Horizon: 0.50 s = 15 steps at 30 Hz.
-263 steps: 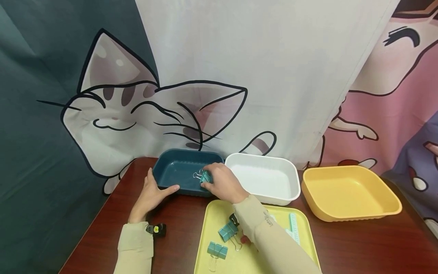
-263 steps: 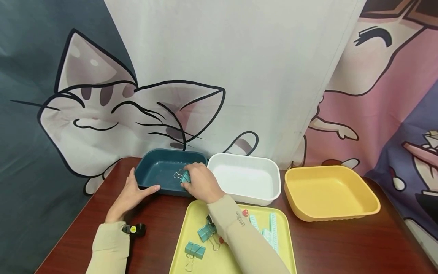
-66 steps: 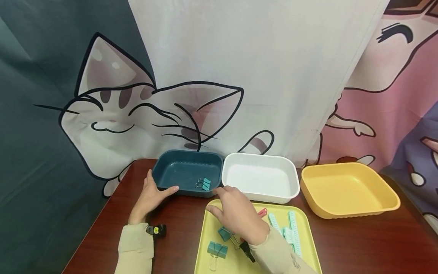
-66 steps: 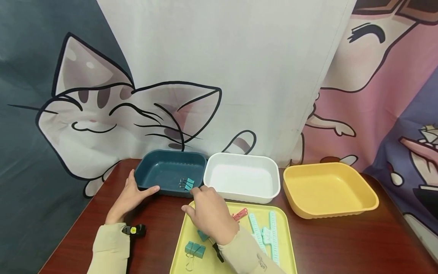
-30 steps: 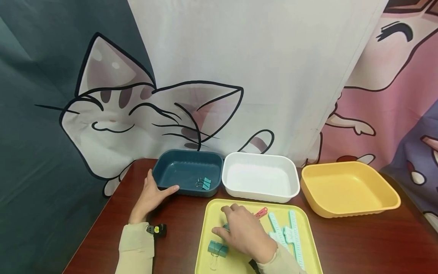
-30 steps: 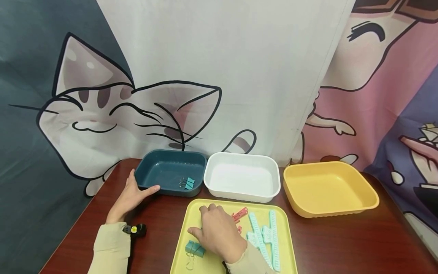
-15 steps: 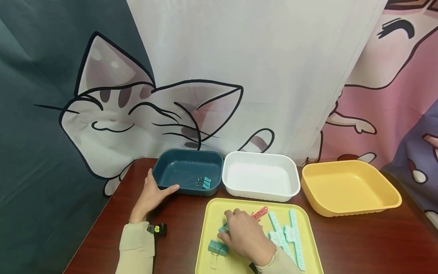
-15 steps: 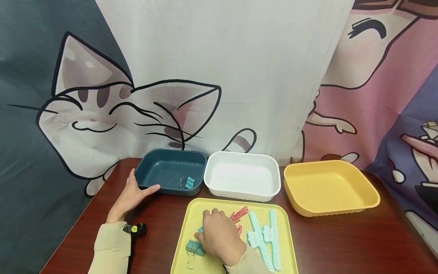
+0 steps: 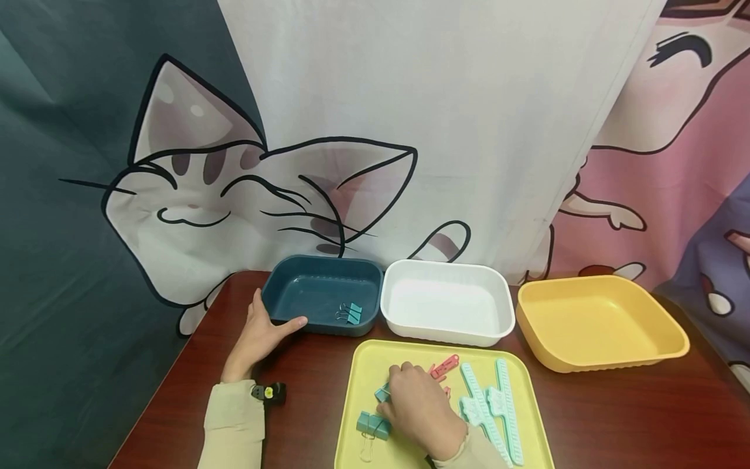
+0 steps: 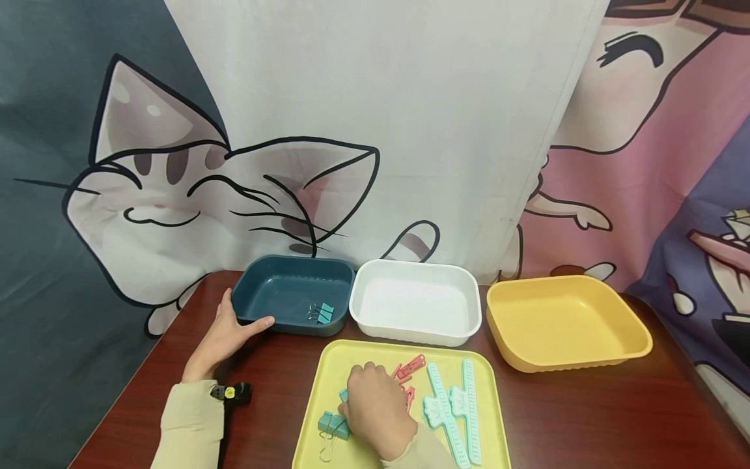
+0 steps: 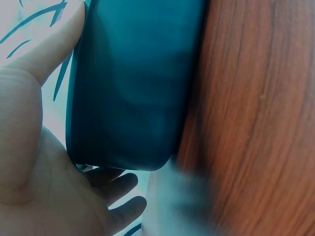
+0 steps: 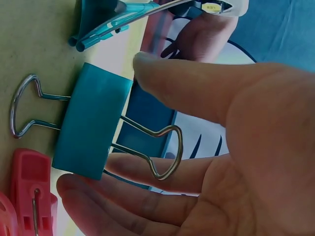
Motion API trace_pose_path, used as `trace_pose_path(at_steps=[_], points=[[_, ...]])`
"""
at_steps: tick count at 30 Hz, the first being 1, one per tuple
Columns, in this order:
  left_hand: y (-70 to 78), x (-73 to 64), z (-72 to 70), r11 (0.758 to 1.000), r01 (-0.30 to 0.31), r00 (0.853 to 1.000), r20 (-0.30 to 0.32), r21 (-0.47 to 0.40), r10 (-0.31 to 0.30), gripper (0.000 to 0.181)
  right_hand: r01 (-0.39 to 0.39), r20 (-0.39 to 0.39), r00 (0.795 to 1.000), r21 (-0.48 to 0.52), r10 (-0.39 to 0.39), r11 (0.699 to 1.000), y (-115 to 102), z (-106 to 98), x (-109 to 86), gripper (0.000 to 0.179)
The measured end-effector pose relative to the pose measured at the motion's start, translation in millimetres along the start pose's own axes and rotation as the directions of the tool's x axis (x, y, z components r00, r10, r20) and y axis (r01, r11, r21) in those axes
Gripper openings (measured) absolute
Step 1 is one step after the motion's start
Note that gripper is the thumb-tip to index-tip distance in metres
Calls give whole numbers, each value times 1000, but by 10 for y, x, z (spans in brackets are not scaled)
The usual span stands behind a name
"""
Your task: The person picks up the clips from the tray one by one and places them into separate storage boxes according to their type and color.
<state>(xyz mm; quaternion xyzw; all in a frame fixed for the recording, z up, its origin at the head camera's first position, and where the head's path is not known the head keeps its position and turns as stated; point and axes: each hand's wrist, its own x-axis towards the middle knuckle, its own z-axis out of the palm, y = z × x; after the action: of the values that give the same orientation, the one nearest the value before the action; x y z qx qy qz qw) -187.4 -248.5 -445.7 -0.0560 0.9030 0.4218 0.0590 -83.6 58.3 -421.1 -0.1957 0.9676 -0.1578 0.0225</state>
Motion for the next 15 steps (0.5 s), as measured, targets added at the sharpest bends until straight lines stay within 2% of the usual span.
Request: trace_pose_path(at_steps=[15], points=[[2,-5,3,1000,-9,1000,-12,-19,9,131,-48,-14,999,-15,48,999,-4,91,19,35]])
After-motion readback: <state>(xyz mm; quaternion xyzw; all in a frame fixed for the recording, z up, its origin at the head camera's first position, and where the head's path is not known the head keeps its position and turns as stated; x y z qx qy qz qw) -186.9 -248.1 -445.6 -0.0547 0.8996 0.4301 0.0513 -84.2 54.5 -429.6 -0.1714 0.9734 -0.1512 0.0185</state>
